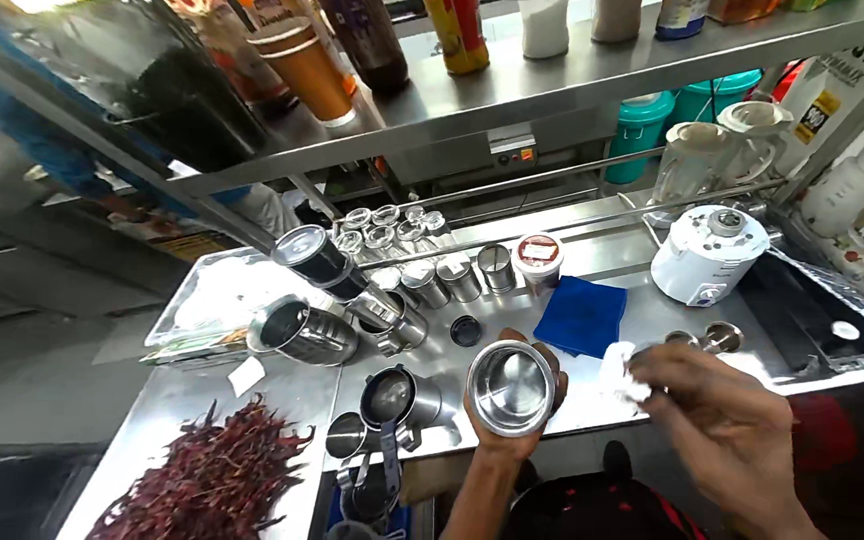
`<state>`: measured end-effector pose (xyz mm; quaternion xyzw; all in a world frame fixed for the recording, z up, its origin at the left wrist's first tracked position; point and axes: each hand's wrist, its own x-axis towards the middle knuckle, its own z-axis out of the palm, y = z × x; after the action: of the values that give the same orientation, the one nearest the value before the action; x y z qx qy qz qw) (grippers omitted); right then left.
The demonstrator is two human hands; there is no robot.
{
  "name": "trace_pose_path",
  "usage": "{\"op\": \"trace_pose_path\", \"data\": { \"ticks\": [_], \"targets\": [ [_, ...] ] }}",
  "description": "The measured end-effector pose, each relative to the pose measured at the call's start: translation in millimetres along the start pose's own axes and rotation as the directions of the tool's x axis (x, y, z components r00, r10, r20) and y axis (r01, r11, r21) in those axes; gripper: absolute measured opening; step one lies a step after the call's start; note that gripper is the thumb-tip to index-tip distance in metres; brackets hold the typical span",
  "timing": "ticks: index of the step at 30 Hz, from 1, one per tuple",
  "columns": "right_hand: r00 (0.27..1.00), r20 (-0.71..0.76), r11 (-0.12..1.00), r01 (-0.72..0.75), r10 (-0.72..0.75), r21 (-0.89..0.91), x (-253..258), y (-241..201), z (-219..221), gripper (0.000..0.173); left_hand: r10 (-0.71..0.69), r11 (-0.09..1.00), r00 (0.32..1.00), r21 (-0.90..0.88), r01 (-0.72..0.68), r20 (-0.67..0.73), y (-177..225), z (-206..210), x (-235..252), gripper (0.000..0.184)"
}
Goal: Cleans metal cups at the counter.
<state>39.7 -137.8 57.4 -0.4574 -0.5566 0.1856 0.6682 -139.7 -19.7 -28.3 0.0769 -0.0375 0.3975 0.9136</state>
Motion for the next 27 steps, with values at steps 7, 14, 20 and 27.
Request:
{"op": "trace_pose_path", "data": {
  "ticks": [7,14,20,27],
  "targets": [
    [0.944,0.284,0.986,-0.161,0.167,-0.045,5.9,-18.5,41.1,0.015,0.146,0.866,0.969,0.448,-0.223,0.199,4.6,23.2,3.8,0.043],
    [0.936,0.162,0.916,-0.341,0.311,0.213,-16.8,26.0,67.8,0.008,0.201,-0.2,0.767,0.792,-0.577,0.61,-0.7,19.6,9.6,0.056],
    [0.924,0.363,0.981,0.163,-0.116,-0.102,-55.7,79.1,50.4,0.021,0.209,-0.063,0.921,0.945,-0.322,0.328,-7.3,0.8,-6.0,0.049],
    [0.642,0.739,0.454,0.731,-0.202,-0.51,-49.1,137.3,-3.7,0.019,0.026,0.135,0.865,0.859,0.494,-0.502,-21.9,-41.4,-4.5,0.042]
  ]
}}
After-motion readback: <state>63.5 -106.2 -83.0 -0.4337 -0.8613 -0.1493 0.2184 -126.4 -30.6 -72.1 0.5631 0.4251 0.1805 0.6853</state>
